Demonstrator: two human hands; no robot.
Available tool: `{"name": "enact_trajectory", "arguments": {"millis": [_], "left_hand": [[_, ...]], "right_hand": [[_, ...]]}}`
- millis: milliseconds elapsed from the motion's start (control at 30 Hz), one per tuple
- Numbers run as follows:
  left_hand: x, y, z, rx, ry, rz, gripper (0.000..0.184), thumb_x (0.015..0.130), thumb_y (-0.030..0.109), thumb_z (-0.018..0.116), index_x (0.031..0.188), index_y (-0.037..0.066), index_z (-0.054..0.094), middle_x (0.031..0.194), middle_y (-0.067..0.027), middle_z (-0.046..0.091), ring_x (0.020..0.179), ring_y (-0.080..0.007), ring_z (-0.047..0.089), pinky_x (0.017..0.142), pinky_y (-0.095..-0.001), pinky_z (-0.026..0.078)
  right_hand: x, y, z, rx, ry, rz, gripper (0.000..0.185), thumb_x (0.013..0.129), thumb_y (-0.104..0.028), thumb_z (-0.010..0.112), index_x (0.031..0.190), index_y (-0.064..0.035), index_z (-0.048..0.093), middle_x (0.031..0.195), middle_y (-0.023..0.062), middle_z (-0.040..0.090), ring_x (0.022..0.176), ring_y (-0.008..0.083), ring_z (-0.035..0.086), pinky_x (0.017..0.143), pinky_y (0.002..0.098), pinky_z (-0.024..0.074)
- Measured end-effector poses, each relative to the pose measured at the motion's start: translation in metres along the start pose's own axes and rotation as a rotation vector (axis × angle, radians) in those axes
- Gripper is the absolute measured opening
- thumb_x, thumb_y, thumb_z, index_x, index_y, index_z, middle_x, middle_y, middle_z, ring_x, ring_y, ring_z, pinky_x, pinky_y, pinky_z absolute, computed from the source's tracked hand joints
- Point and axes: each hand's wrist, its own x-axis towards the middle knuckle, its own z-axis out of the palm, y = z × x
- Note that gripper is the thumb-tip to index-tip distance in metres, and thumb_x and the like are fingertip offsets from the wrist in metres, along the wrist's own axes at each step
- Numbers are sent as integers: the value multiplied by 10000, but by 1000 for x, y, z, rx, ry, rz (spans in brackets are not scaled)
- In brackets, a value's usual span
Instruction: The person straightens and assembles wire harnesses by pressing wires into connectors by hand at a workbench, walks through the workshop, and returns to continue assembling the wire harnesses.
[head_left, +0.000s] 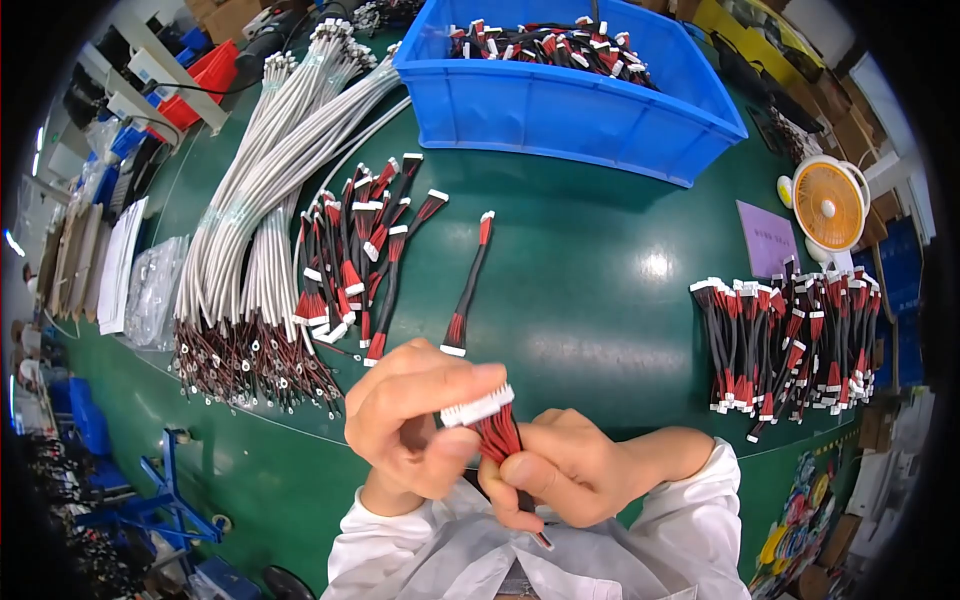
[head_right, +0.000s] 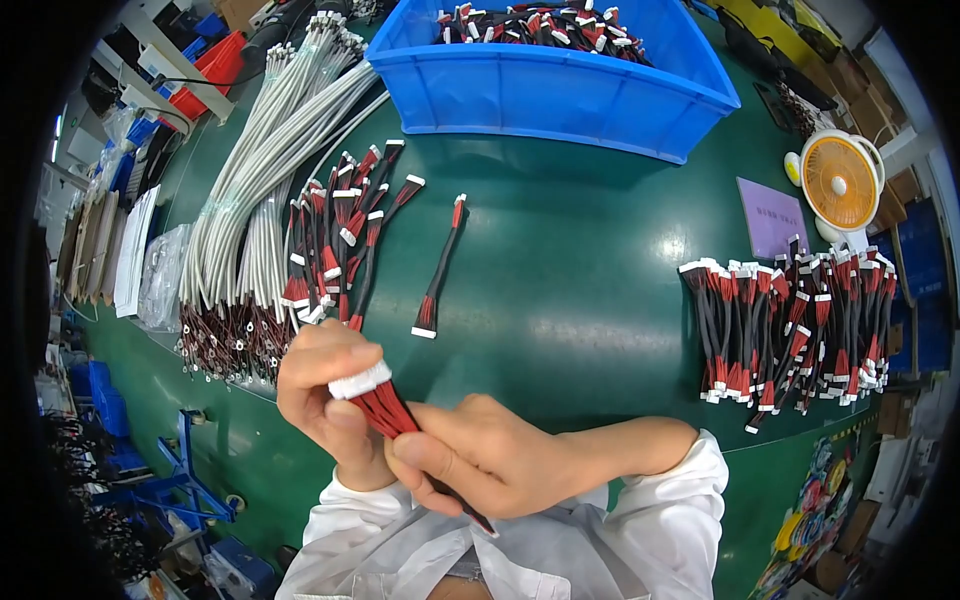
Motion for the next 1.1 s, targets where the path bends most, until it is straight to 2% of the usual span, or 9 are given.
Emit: {"name": "enact_trajectory", "arguments": {"millis": [33,67,133,167,267,367,533,800,1100], "left_hand": [[6,4,0,94,-16,-20,219,742,4,586,953,-37,627,767,-114,626,570,-182,559,499,-281,425],[6,2,0,95,-15,-21,219,742,4,586,953,-37,627,767,-114,626,570,-182,559,499,-281,425],[8,-4,1,412,-8,186,299,645,-24,609,938,-1,664,758,-93,625,562,-197,558,503,-281,438],[10,-6,2,412,-8,185,299,645,-24,609,938,-1,664,758,-93,625,562,-197,558,503,-281,438],[15,-8,1,523,-91,244,307,578,-1,632,878,26,691,756,-75,636,599,-187,591,502,-256,452],[15,-7,-1,510,-114,218,296,577,1,627,865,18,688,742,-77,639,607,-183,600,496,-255,450],[10,-6,-1,485,-131,136,293,575,-19,611,858,7,683,712,-81,637,582,-188,592,483,-258,441],[4,-4,6,326,-105,-24,372,541,-155,508,857,-23,654,684,-111,621,521,-203,563,458,-266,419],[3,-1,9,292,-84,-36,328,575,-150,530,850,-24,656,668,-107,618,505,-196,559,436,-262,402]], "right_hand": [[-1,0,-1,75,19,49,283,1003,-176,297,822,-21,448,511,11,502,391,103,438,403,240,344],[-1,-3,-3,75,18,50,283,1003,-176,297,822,-21,448,511,11,502,391,103,438,403,240,344],[0,-10,-9,279,3,220,318,1011,-213,272,818,-35,452,512,6,506,395,57,401,403,207,321],[-2,-9,-11,277,-26,228,342,1016,-239,251,826,-39,453,516,1,511,404,25,358,396,188,290],[-4,-11,-10,413,-42,320,342,1017,-240,245,833,-38,450,525,6,522,401,25,324,392,189,270],[-4,-9,-7,408,-58,250,369,1016,-240,199,817,-22,421,555,65,552,389,44,288,362,205,223],[-3,-8,-6,408,-68,255,368,1016,-236,205,828,-10,426,572,79,567,387,45,282,357,208,228],[-2,-8,-3,379,-60,193,348,1012,-200,223,834,6,441,600,98,590,385,49,286,357,209,248],[-4,-7,-2,335,-67,151,334,1008,-177,248,840,21,460,623,95,596,394,52,293,363,210,263]]}}
